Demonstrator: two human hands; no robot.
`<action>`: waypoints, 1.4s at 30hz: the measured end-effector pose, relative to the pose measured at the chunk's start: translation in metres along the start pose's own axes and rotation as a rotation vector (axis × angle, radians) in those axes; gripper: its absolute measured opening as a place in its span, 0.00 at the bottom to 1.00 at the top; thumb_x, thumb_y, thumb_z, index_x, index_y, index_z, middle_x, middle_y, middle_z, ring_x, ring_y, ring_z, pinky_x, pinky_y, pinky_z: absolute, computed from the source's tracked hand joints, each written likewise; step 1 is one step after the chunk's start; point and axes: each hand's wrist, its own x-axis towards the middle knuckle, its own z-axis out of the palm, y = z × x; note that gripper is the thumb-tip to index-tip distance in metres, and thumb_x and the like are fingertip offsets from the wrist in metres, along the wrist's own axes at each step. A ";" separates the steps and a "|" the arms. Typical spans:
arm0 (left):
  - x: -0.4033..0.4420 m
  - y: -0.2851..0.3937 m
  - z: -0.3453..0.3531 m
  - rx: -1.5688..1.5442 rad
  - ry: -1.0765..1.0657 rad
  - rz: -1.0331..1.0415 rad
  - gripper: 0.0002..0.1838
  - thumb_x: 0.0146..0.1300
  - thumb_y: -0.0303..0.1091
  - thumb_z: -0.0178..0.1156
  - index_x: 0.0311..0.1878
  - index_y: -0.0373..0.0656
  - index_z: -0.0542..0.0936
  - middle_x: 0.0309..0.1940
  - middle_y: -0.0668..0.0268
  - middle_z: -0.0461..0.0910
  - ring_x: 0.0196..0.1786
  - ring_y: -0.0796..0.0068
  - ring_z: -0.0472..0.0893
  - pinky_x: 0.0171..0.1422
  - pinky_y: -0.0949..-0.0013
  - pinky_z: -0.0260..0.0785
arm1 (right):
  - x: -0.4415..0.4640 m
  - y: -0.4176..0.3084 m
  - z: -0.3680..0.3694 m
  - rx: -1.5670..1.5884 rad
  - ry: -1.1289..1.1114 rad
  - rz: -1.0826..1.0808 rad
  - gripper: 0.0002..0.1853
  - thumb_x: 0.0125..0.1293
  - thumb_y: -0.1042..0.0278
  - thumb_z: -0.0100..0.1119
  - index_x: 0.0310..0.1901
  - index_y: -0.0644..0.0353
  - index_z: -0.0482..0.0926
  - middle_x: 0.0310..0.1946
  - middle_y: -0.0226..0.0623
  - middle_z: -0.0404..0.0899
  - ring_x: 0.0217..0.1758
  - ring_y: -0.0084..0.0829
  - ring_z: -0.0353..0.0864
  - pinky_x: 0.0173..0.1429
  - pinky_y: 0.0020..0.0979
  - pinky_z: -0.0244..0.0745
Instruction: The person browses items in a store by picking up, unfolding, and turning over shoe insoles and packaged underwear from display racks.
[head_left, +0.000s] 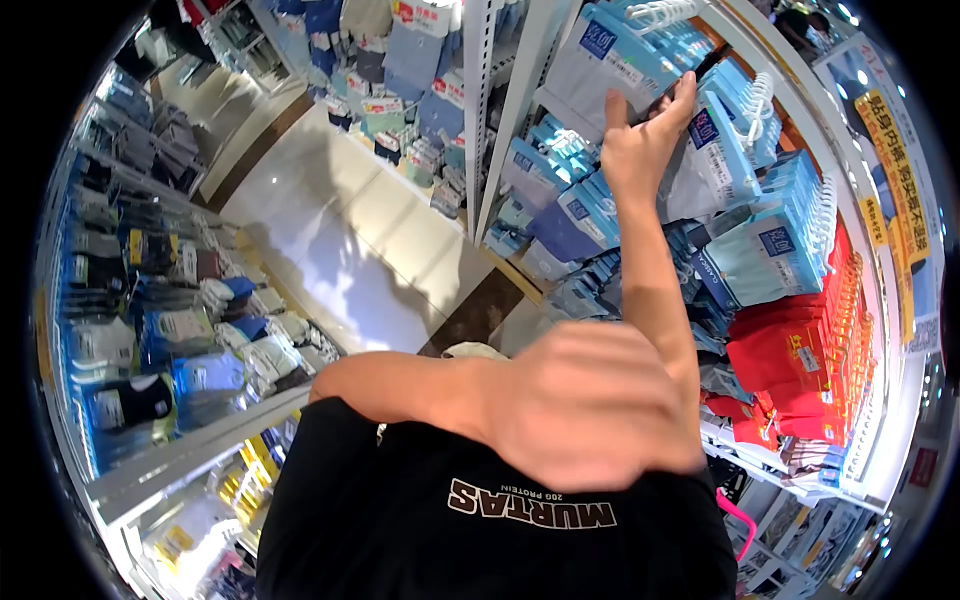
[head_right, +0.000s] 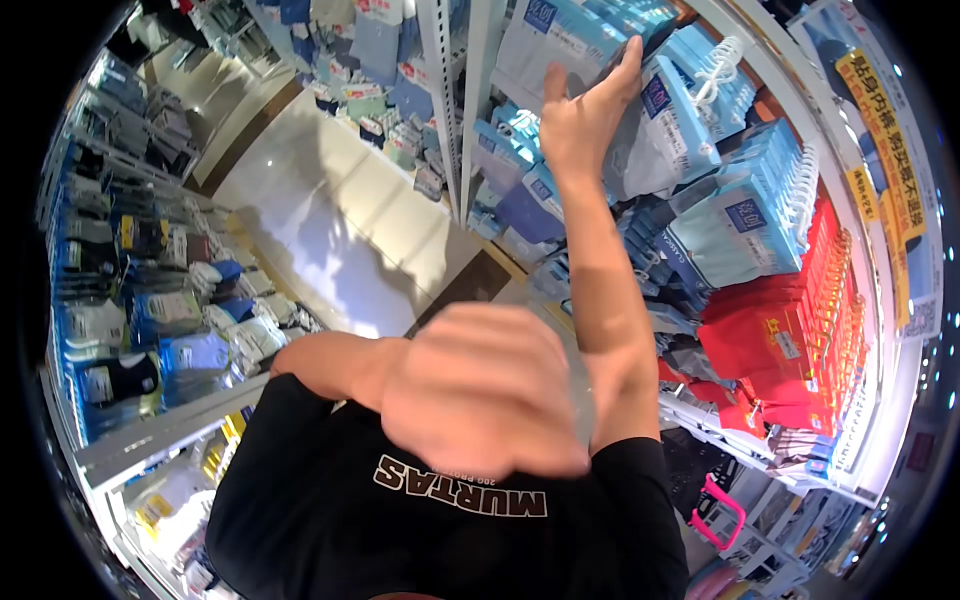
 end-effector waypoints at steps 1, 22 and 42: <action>0.010 0.008 0.016 0.001 0.059 0.071 0.07 0.65 0.28 0.59 0.38 0.36 0.84 0.31 0.61 0.80 0.31 0.64 0.80 0.35 0.63 0.73 | -0.010 -0.009 -0.003 -0.010 -0.022 0.010 0.46 0.61 0.70 0.64 0.73 0.72 0.44 0.69 0.63 0.50 0.73 0.55 0.53 0.77 0.46 0.48; 0.049 -0.018 0.164 -0.117 0.055 0.021 0.15 0.54 0.31 0.63 0.46 0.44 0.83 0.40 0.58 0.81 0.34 0.64 0.79 0.36 0.67 0.73 | -0.310 0.052 -0.200 0.012 -0.484 0.801 0.27 0.64 0.69 0.64 0.64 0.60 0.68 0.44 0.43 0.82 0.49 0.38 0.84 0.55 0.37 0.78; -0.033 -0.060 0.088 0.179 0.099 -0.461 0.06 0.64 0.21 0.55 0.43 0.34 0.79 0.36 0.56 0.82 0.38 0.63 0.82 0.42 0.65 0.76 | -0.337 0.066 -0.201 0.183 -0.472 0.869 0.18 0.66 0.73 0.62 0.57 0.62 0.74 0.38 0.38 0.83 0.41 0.30 0.85 0.47 0.30 0.80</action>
